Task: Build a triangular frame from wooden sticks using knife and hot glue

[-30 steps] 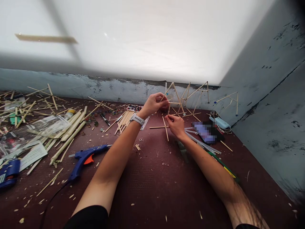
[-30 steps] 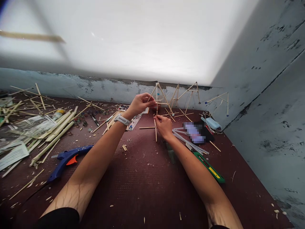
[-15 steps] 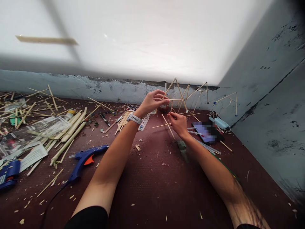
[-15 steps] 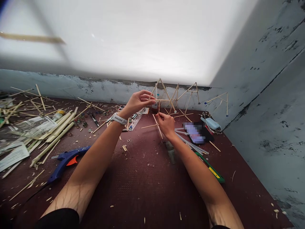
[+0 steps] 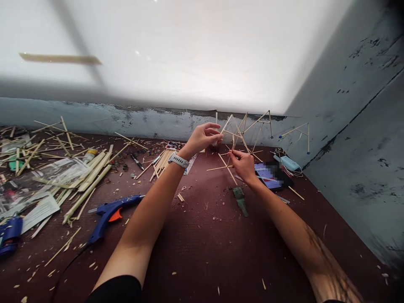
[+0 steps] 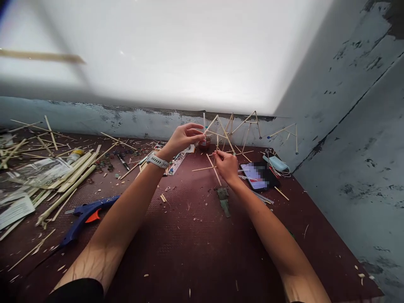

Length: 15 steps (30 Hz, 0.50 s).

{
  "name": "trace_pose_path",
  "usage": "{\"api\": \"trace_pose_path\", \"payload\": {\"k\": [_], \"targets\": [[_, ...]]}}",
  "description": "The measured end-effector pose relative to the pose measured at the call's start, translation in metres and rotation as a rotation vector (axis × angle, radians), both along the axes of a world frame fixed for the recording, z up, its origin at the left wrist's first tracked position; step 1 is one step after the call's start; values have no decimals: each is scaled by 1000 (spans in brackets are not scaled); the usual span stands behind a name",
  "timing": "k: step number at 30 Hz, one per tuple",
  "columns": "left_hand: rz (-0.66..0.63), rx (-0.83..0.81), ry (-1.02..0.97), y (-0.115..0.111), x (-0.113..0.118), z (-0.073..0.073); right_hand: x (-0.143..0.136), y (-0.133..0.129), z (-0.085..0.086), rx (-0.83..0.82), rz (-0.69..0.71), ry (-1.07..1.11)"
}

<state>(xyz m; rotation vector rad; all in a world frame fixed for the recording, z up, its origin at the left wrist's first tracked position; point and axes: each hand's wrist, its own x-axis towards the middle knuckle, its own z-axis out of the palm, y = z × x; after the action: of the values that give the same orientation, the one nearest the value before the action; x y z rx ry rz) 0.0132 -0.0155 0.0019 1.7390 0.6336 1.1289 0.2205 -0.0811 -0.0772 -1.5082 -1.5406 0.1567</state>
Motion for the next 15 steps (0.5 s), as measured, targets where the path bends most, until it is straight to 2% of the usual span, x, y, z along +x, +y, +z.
{"api": "trace_pose_path", "payload": {"k": [5,11,15], "targets": [[-45,-27,49,-1,-1,2,5,-8,-2,-7,38,-15],[-127,56,232,1,-9,7,7,-17,-2,-13,69,-15],[-142,98,274,-3,-11,11,7,-19,-1,-10,72,-9]]}}
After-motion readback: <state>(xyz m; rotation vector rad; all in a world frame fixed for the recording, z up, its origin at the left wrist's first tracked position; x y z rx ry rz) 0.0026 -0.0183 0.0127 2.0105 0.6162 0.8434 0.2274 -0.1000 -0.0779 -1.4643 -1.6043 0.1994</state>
